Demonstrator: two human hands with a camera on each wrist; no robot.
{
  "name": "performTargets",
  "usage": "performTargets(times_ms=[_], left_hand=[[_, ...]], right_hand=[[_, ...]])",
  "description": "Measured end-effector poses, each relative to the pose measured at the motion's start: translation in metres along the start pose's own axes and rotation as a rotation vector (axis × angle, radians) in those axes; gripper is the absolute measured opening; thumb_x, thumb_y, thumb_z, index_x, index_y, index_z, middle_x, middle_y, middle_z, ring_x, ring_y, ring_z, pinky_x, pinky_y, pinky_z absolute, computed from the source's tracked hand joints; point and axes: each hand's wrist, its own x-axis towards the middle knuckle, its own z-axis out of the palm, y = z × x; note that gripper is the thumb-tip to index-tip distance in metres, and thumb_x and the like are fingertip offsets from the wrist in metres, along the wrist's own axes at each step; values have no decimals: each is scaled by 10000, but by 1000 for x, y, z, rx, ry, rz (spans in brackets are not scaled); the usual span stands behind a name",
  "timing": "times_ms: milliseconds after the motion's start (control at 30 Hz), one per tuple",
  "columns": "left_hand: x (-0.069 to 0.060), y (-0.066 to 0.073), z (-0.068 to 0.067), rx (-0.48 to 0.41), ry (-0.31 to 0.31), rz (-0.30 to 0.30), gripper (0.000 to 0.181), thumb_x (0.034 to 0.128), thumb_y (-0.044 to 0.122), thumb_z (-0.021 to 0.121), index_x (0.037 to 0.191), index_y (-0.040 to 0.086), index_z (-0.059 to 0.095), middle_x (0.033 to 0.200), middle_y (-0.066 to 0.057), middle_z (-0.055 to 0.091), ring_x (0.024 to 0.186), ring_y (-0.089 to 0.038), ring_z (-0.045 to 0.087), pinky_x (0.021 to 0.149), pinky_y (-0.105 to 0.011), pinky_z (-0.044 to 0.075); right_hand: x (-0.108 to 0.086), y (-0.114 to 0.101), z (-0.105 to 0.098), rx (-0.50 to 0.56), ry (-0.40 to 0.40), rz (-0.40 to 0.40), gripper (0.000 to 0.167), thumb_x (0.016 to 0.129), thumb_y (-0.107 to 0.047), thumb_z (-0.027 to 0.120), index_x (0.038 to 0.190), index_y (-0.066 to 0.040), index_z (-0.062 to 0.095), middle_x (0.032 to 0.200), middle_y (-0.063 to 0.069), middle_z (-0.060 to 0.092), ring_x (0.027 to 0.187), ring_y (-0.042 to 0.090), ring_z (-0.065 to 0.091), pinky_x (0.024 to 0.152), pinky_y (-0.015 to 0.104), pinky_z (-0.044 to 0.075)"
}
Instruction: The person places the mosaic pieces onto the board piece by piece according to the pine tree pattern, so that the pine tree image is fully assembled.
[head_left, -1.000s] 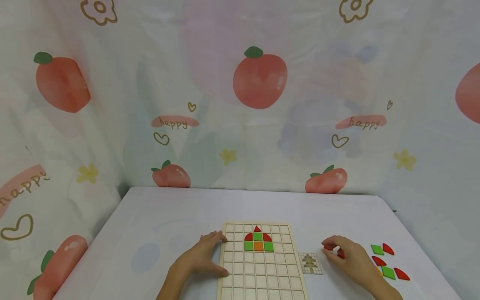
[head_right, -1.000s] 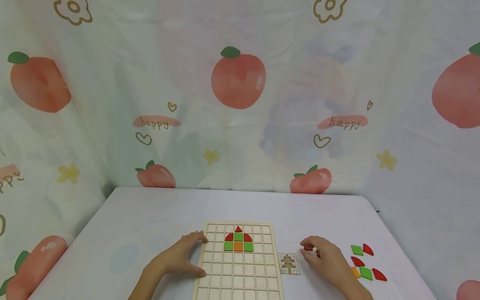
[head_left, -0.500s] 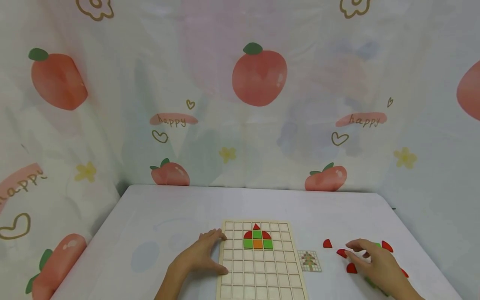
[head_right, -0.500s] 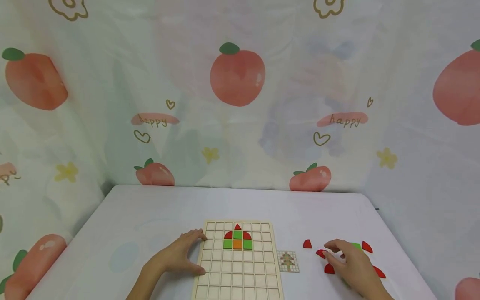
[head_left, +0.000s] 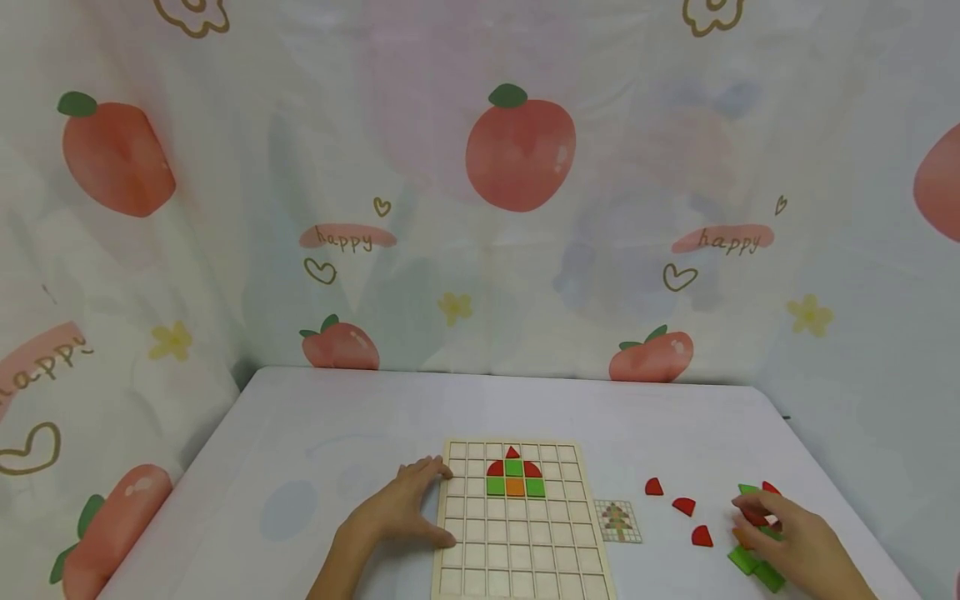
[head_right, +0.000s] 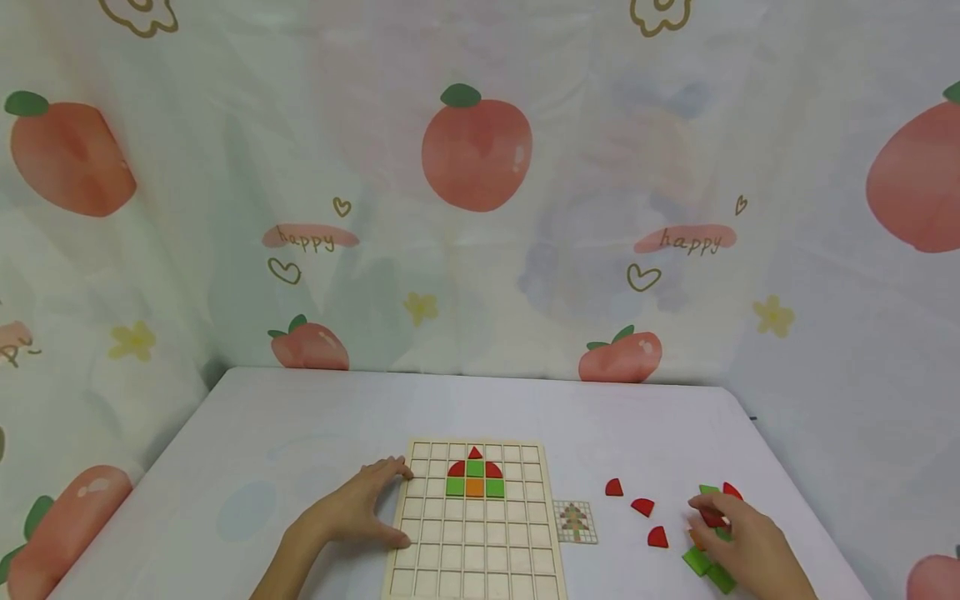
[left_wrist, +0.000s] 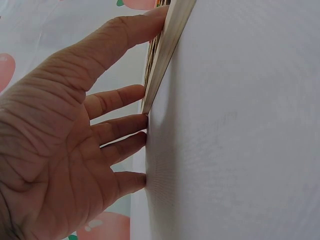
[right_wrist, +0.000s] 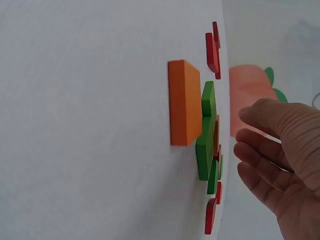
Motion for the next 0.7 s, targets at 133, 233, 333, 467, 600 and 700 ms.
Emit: performTargets(times_ms=[133,233,333,467,600,700], left_hand=[[1,1,-1,2,1,-1,802,673,376,959,1317,142,541,1573,-253,403,1499,-460,297,1218,-679,178],[1,0,-1,0,-1,0,798,675,374,959,1315,143,541,1572,-253,403,1498,-462,298,1217,-681,178],[1,-1,-1,-1,-5,-2,799,677,381,958,1315,145,539,1574,-252,400,1499,-457,298,1223,-672,173],[0,-2,0,1,-5,-2,803,676,386,958,1317,144,540,1572,-255,400,1496,-458,303,1225,-669,174],[0,-1,0,2,-3,1,803,677,386,956,1318,138,540,1570,-256,403,1495,-459,306,1224,-668,177],[0,-1,0,3,-4,1,798,677,386,956,1314,143,540,1570,-252,405,1494,-458,307,1223,-670,179]], right_hand=[[4,8,-4,-24,-82,39,253,913,-268,785,1094,-103,719,1001,-11,718,796,-68,542,676,208,526],[8,13,-6,-43,-134,70,291,907,-250,783,1135,-83,714,1053,24,724,818,-2,558,666,207,518],[10,18,-6,-53,-193,116,332,912,-236,762,1189,-66,695,1079,56,714,835,113,573,656,241,505],[14,22,-5,-53,-241,165,382,911,-255,762,1218,-43,676,1070,75,703,856,199,576,680,306,503],[17,25,-4,-60,-237,155,398,895,-275,785,1193,-31,686,1037,53,710,866,207,591,707,341,525],[19,26,-3,-65,-228,141,395,889,-278,793,1176,-24,695,1005,27,710,844,190,582,695,323,518]])
